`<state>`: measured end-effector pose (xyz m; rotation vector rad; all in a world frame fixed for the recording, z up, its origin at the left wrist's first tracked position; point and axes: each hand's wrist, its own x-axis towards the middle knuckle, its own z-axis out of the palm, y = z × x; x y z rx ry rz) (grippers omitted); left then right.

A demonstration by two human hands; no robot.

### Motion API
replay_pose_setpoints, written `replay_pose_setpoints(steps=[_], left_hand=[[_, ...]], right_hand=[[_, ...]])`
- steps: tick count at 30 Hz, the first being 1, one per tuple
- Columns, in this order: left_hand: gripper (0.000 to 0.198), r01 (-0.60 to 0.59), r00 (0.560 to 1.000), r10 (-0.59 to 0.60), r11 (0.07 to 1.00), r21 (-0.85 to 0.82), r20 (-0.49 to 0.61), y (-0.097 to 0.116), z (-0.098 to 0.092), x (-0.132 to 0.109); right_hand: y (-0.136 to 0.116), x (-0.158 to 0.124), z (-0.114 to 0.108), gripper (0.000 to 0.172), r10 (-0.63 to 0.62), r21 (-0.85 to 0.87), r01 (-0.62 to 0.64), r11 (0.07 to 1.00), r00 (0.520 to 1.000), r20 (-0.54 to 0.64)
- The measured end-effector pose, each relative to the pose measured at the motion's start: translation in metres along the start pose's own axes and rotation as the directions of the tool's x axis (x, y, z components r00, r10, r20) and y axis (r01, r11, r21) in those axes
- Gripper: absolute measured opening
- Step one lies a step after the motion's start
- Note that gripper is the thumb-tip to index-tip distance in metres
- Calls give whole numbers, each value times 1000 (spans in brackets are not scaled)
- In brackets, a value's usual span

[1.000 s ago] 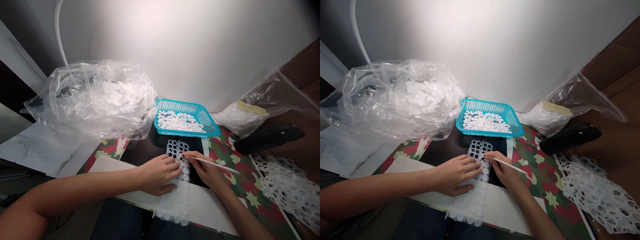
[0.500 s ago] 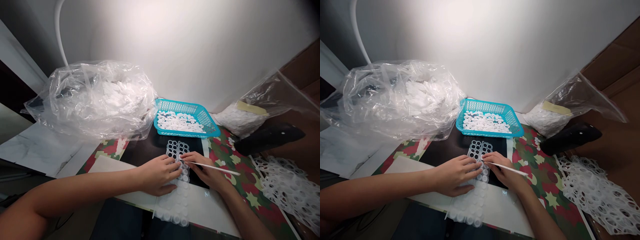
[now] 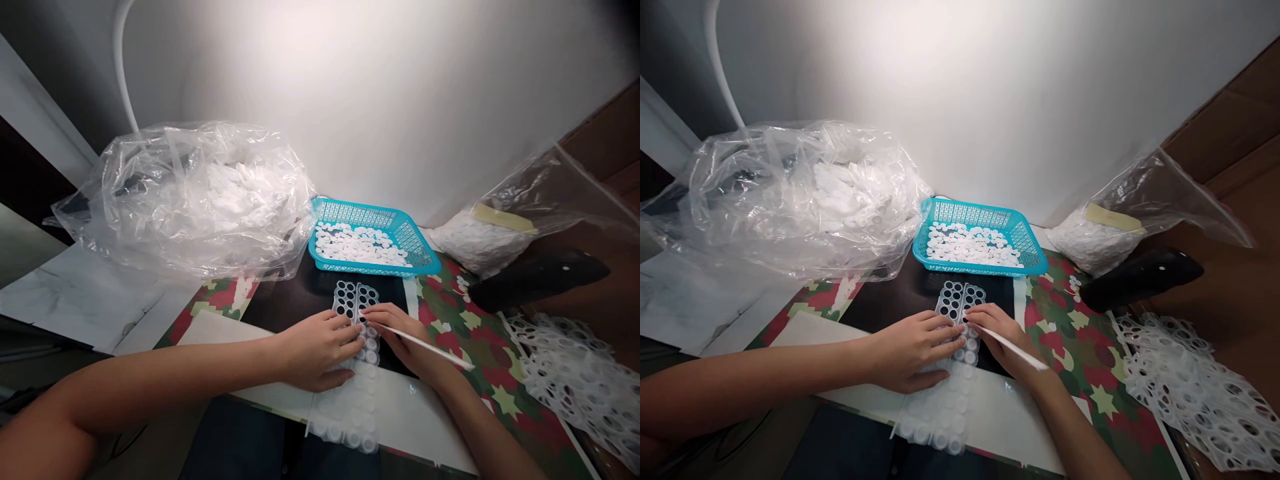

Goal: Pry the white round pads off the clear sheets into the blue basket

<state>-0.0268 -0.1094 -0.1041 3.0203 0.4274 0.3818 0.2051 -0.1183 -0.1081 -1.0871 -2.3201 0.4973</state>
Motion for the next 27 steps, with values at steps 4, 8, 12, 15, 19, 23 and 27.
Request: replay_pose_setpoints(steps=[4,8,12,15,19,23,27], left_hand=[[46,-1,1000,1,1000,1,-4,0,0,0],[46,4,1000,-4,1000,-6,-15,0,1,0],[47,0,1000,-1,1000,-12,-31,0,1,0],[46,3,1000,-3,1000,-12,-28,1,1,-1],[46,5,1000,-6,1000,-16,-29,1,-1,-1],[47,11,999,-11,1000,-20,-37,0,-2,0],[47,0,999,-1,1000,-21,-34,0,-1,-1]], right_hand=[[2,-1,4,20,128,133,-115,984,987,-94],[4,1,6,16,351,319,-262,911,897,-268],[11,5,-3,16,448,435,-257,863,787,-424],[16,0,-15,15,431,367,-257,894,715,-550],[15,-12,-21,15,199,127,-165,978,924,-326],[9,-15,-17,19,54,87,-54,995,999,-1],[8,-13,-18,15,93,148,-98,984,995,34]])
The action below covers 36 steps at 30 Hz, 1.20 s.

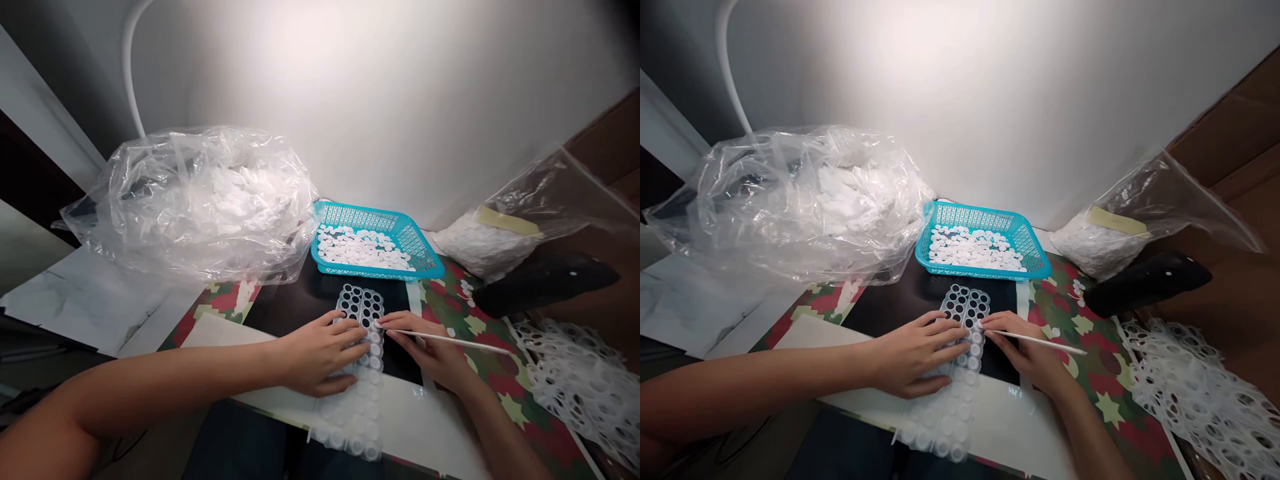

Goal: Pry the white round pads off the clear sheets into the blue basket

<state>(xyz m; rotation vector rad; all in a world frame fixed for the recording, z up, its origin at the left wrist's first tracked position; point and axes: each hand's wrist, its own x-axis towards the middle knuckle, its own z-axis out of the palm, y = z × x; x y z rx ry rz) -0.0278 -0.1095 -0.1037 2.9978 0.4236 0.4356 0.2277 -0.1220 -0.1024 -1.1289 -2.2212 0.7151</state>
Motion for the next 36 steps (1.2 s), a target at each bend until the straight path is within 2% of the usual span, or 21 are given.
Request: replay_pose_setpoints(steps=[8,15,20,24,26,29,33,36], left_hand=[[48,2,1000,-2,1000,-10,12,0,1,-1],[51,-25,1000,26,994,-105,9,0,5,-2],[52,-18,999,25,987,-161,45,1,7,-2],[52,-15,999,22,986,-167,37,1,4,0],[52,-20,999,26,986,-165,36,2,3,1],[53,-26,999,32,986,-165,36,1,3,1],[52,-24,999,31,986,-167,39,1,4,0],[53,-20,999,27,986,-166,40,1,4,0]], right_hand=[[0,0,-2,14,-11,1,11,1000,1000,27],[-3,-1,1,21,-77,-161,84,983,996,48],[8,-7,12,28,-165,-310,161,937,986,12],[12,-9,18,33,-176,-351,163,922,984,-3],[9,-7,18,31,-164,-334,142,932,986,-40],[1,-3,16,26,-114,-297,63,953,981,-159],[-5,1,15,22,-49,-295,-51,954,945,-323],[-4,1,13,21,2,-297,-131,946,917,-398]])
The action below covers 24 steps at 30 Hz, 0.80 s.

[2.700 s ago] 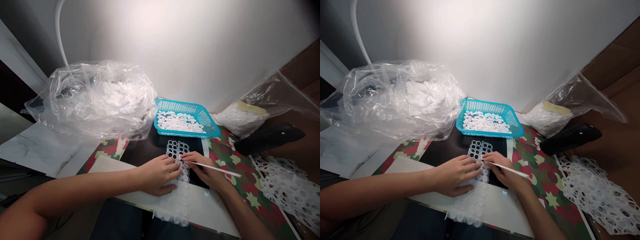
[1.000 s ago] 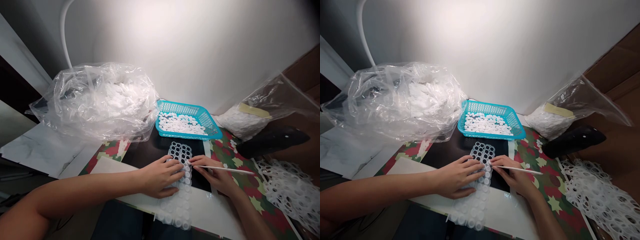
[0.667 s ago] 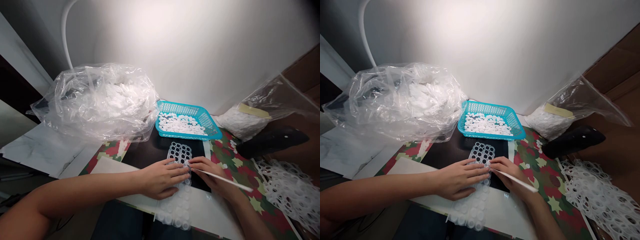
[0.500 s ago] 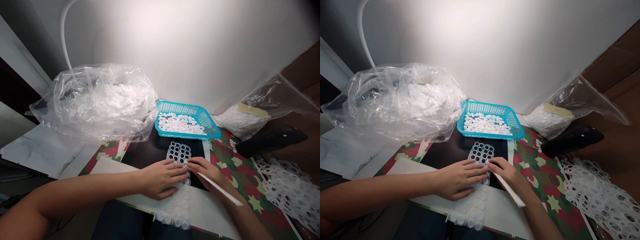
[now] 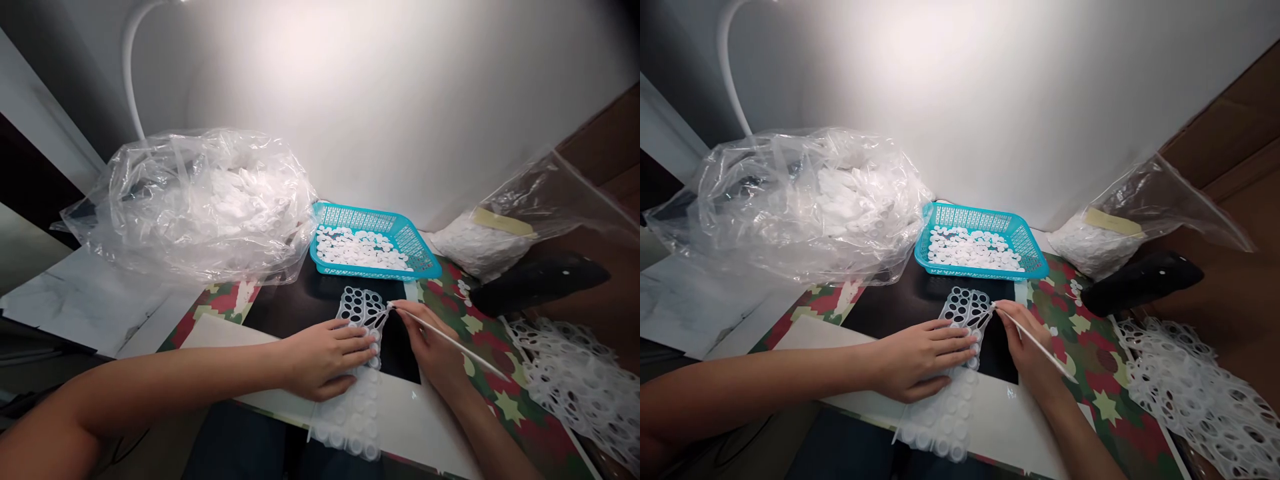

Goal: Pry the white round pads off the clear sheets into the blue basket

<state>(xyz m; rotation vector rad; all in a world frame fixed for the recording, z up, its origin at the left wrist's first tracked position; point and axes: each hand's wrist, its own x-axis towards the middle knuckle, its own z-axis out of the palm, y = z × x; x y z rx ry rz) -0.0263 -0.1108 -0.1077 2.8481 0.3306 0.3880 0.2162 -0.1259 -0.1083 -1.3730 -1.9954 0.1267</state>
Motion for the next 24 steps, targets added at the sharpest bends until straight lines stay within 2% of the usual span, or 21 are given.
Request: replay_pose_setpoints(steps=[2,6,7,9,11,14,18,24], left_hand=[[53,0,1000,0,1000,3,-4,0,0,0],[52,-9,1000,9,1000,18,1,1,1,0],[52,-9,1000,9,1000,24,-2,1,1,0],[52,-9,1000,9,999,36,-17,1,2,0],[52,-12,999,13,999,51,-32,1,3,0],[48,-33,998,36,997,72,-46,0,4,1],[42,-82,993,89,993,83,-74,-1,5,3],[41,-84,992,91,993,81,-90,-1,7,2]], right_hand=[[5,1,-2,21,37,-19,-37,999,999,-36],[17,4,-8,20,136,-23,-144,989,970,-200],[18,4,-9,20,145,3,-147,989,969,-201],[16,4,-8,19,92,84,-83,993,990,-108],[10,3,-7,18,-24,187,19,982,999,22],[0,2,-7,18,-160,292,105,951,972,170],[-3,1,-12,19,-198,315,99,944,933,299],[-3,2,-14,18,-217,328,82,941,890,400]])
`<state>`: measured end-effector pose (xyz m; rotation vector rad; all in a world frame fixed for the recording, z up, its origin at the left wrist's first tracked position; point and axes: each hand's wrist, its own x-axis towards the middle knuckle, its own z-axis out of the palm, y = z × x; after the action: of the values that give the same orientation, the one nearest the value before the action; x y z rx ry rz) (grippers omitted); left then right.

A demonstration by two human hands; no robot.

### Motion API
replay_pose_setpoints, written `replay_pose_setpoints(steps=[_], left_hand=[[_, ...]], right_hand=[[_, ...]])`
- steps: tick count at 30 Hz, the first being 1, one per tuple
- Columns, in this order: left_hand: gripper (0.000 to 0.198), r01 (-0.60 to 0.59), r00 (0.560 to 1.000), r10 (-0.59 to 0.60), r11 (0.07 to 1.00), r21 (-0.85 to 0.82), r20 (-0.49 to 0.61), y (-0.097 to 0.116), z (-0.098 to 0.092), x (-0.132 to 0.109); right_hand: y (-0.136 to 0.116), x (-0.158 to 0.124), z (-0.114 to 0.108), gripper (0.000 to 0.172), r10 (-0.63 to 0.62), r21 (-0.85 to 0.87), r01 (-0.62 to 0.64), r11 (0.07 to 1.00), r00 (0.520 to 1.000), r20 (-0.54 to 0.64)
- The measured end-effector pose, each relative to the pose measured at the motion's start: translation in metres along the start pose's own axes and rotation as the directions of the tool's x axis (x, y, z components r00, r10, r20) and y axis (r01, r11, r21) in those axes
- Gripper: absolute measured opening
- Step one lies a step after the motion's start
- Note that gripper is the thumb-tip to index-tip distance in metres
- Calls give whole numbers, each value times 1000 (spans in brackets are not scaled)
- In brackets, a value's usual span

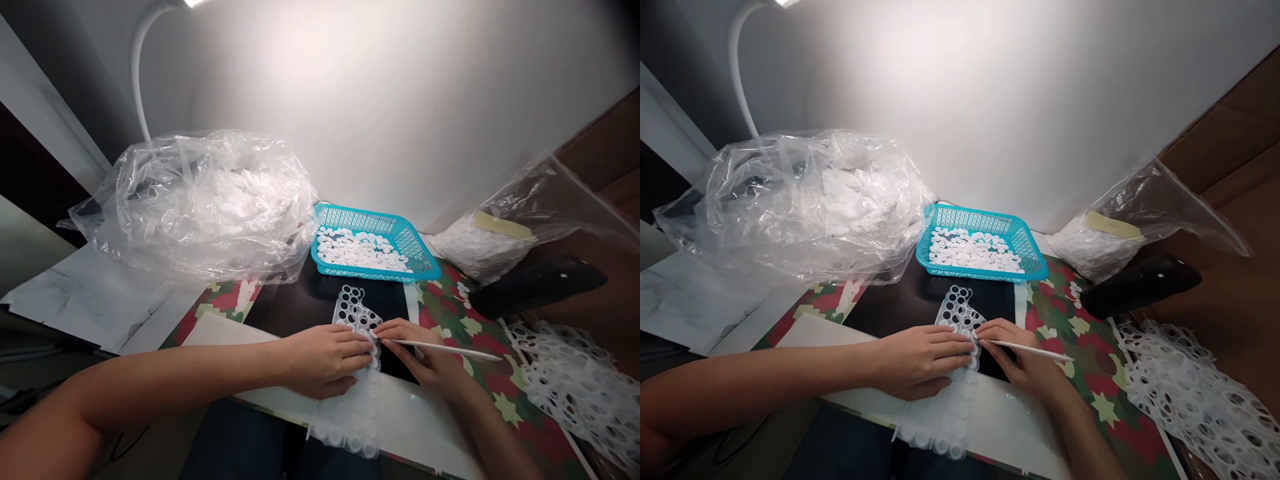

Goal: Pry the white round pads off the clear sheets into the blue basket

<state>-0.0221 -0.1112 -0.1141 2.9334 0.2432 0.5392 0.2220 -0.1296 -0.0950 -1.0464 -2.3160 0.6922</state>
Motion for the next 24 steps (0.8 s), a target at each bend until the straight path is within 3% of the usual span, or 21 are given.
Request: replay_pose_setpoints(steps=[11,19,24], left_hand=[[41,-9,1000,8,1000,20,12,0,0,0],[43,2,998,-2,1000,13,57,2,-4,1],[43,-14,997,13,1000,13,75,3,-5,2]], right_hand=[[-2,0,0,19,23,-23,-21,1000,997,72],[1,-4,4,22,-30,-123,36,992,999,44],[2,-6,8,24,95,-102,-93,990,995,11]])
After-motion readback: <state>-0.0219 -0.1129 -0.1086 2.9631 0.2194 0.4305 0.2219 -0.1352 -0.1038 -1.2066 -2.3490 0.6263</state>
